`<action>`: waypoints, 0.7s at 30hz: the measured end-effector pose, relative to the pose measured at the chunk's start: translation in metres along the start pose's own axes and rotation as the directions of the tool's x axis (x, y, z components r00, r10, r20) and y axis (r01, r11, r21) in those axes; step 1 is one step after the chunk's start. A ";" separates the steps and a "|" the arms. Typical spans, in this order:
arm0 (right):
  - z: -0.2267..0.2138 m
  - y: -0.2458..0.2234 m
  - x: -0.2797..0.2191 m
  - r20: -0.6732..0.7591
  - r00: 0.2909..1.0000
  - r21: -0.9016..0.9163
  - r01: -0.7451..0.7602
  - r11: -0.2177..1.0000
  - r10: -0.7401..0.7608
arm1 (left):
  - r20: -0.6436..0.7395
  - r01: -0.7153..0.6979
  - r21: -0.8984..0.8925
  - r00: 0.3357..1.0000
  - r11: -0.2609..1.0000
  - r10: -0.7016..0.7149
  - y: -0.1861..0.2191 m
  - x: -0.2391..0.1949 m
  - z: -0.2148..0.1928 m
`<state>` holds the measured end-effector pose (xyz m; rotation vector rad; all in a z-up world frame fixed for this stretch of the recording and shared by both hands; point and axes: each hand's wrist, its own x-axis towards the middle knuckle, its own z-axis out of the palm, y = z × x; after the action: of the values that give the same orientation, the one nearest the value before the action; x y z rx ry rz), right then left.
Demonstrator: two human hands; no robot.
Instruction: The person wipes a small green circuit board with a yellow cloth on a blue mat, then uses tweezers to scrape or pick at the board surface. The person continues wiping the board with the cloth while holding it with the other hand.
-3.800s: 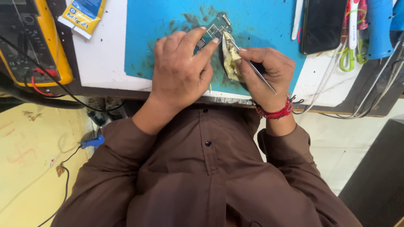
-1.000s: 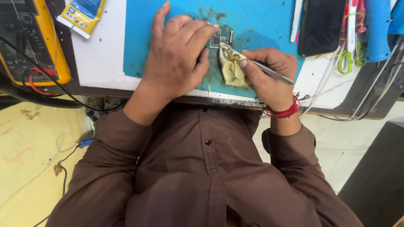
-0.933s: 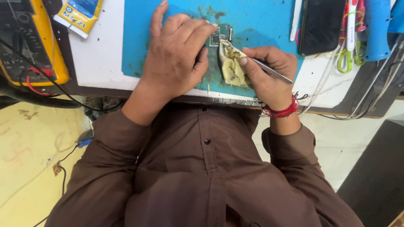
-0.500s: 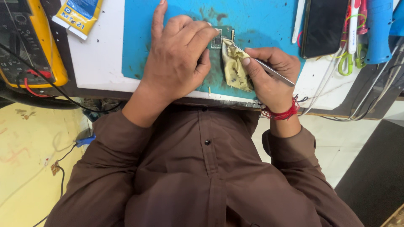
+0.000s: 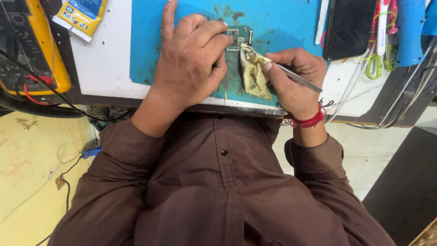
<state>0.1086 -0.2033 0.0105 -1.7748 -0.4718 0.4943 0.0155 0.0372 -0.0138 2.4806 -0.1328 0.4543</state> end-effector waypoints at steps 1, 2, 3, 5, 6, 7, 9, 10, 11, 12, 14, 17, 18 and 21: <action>0.000 0.000 0.001 -0.021 1.000 -0.027 0.003 1.000 -0.003 | -0.004 -0.002 0.007 1.000 1.000 0.002 -0.001 0.001 -0.001; 0.001 0.000 0.002 -0.042 0.999 -0.054 0.005 0.999 -0.007 | -0.008 -0.003 0.014 1.000 1.000 0.003 -0.001 0.002 -0.001; 0.001 0.000 0.002 -0.062 0.998 -0.081 0.005 0.997 -0.010 | -0.009 -0.003 0.016 1.000 1.000 0.003 -0.001 0.002 -0.001; 0.001 0.001 0.001 -0.026 1.000 -0.038 0.007 0.999 -0.008 | -0.009 -0.001 0.014 1.000 1.000 0.001 0.000 0.001 0.000; 0.001 0.001 0.000 -0.008 1.000 -0.016 0.006 1.000 -0.006 | -0.007 0.000 0.010 1.000 1.000 0.000 0.000 0.000 0.000; 0.001 0.001 0.001 -0.028 1.000 -0.039 0.007 0.999 -0.008 | -0.009 0.001 0.015 1.000 1.000 -0.001 0.000 0.000 0.000; 0.001 0.001 0.002 -0.067 0.998 -0.084 0.004 0.996 -0.010 | -0.013 0.005 0.022 1.000 1.000 -0.005 0.000 0.001 0.001; 0.001 0.001 0.002 -0.052 0.999 -0.054 -0.002 0.999 -0.001 | -0.014 0.002 0.023 1.000 1.000 -0.002 0.000 0.001 0.001; 0.001 0.001 0.002 -0.037 0.999 -0.025 -0.009 1.000 0.008 | -0.014 -0.001 0.024 1.000 1.000 0.001 0.000 0.000 0.001; 0.001 0.000 0.002 -0.021 1.000 0.004 -0.016 1.000 0.016 | -0.013 -0.004 0.024 1.000 1.000 0.004 0.000 0.000 0.001; 0.002 0.000 0.003 -0.057 0.998 -0.061 0.000 0.998 -0.004 | -0.012 -0.002 0.028 1.000 1.000 0.003 0.000 0.001 0.000; 0.002 -0.001 0.003 -0.046 0.999 -0.051 -0.027 0.998 0.024 | -0.007 0.003 0.026 1.000 1.000 -0.003 0.000 0.000 0.001; 0.002 -0.001 0.002 -0.031 0.999 -0.030 -0.044 0.999 0.043 | -0.004 0.005 0.024 1.000 1.000 -0.005 0.000 -0.001 0.001; 0.004 -0.001 0.003 -0.078 0.997 -0.061 0.005 0.998 -0.009 | -0.001 0.009 0.023 1.000 1.000 -0.009 0.000 0.000 0.001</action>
<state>0.1092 -0.1980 0.0099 -1.8428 -0.4422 0.4079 0.0155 0.0368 -0.0149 2.5026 -0.1167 0.4551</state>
